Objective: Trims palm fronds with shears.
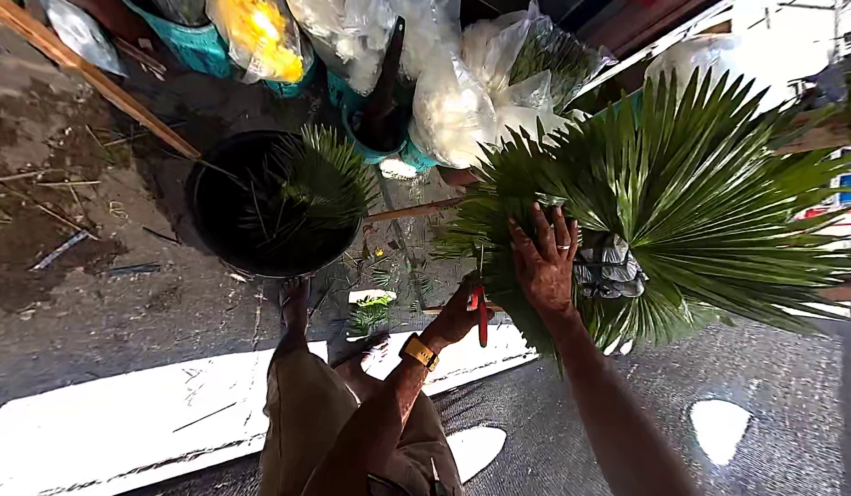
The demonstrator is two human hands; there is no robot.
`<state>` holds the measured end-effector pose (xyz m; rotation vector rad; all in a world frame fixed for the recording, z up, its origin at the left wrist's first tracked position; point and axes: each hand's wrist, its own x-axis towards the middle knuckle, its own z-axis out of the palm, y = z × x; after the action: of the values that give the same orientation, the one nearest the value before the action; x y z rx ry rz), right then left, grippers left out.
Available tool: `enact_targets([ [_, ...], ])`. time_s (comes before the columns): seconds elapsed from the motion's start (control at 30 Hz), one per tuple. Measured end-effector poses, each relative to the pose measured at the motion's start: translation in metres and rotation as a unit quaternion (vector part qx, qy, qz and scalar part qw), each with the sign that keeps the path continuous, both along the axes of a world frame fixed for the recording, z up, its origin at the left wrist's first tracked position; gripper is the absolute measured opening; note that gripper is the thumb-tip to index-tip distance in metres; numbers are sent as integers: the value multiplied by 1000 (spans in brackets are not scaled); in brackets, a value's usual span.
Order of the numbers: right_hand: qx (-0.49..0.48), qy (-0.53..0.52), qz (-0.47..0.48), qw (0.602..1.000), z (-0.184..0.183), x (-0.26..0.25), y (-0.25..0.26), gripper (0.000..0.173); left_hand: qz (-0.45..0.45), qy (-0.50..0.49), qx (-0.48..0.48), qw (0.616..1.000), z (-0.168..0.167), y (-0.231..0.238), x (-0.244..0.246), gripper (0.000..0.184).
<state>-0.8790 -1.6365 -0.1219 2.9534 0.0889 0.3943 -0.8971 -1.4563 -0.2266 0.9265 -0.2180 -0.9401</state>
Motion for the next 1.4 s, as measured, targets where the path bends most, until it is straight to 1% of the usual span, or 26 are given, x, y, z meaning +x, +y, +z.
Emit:
enact_targets([
  [0.07,-4,-1,-5,1000,0,0,0,37,24,-5,19,1000,-3,4,15,61],
  [0.1,-7,2,-8,1000,0,0,0,37,12,0,27,1000,-6,9,17,53],
  [0.13,-9,4,-10,1000,-1,1,-1,37,-13,0,29,999,-11,16,16,51],
  [0.2,-6,4,-17,1000,-2,1,1,38,-65,-7,30,997,-21,29,5,59],
  [0.23,-2,6,-20,1000,-3,0,2,38,-86,-10,36,996,-24,33,-1,68],
  [0.3,6,8,-25,1000,-4,0,2,38,-112,6,30,993,-20,34,5,87],
  [0.33,7,10,-29,1000,-4,1,3,38,-111,12,21,994,-15,32,15,90],
  [0.4,4,11,-36,999,-4,2,4,37,-100,15,3,995,-5,24,42,87],
  [0.43,4,10,-38,999,-4,2,5,37,-89,15,-1,996,-3,22,54,80],
  [0.5,6,8,-44,999,-5,3,5,36,-66,32,4,997,-10,22,67,59],
  [0.57,13,5,-47,999,-6,4,5,36,-86,50,-4,995,-22,33,63,51],
  [0.63,21,5,-51,998,-7,4,6,36,-116,50,9,992,-33,47,48,57],
  [0.7,21,2,-55,998,-8,4,7,34,-148,42,10,988,-39,52,40,77],
  [0.73,18,1,-56,998,-7,4,8,33,-159,41,9,986,-40,49,41,84],
  [0.77,15,2,-59,998,-8,5,9,33,-167,41,3,985,-38,42,49,86],
  [0.87,14,3,-61,998,-7,6,9,33,-164,14,-25,986,-27,18,88,86],
  [0.9,16,4,-62,998,-7,6,10,32,-153,4,-34,988,-24,14,102,82],
  [0.93,19,3,-63,998,-7,7,10,32,-129,-6,-39,991,-24,11,112,73],
  [0.97,22,3,-64,998,-7,7,10,32,-110,-8,-40,993,-26,12,118,61],
  [1.0,21,4,-66,998,-7,7,10,32,-108,-7,-34,994,-29,15,119,52],
  [1.03,21,6,-67,998,-6,8,10,32,-118,1,-23,993,-32,21,117,50],
  [1.1,24,10,-70,997,-7,8,10,33,-139,16,3,990,-42,36,106,56],
  [1.2,23,9,-74,997,-7,8,11,33,-199,-2,37,979,-50,45,101,80],
  [1.23,24,10,-75,997,-7,8,11,33,-214,-17,37,976,-49,42,105,85],
  [1.33,27,7,-76,997,-6,8,12,34,-241,-60,26,968,-34,23,133,88],
  [1.4,32,9,-77,996,-6,9,13,35,-207,-58,1,977,-22,12,149,82],
])
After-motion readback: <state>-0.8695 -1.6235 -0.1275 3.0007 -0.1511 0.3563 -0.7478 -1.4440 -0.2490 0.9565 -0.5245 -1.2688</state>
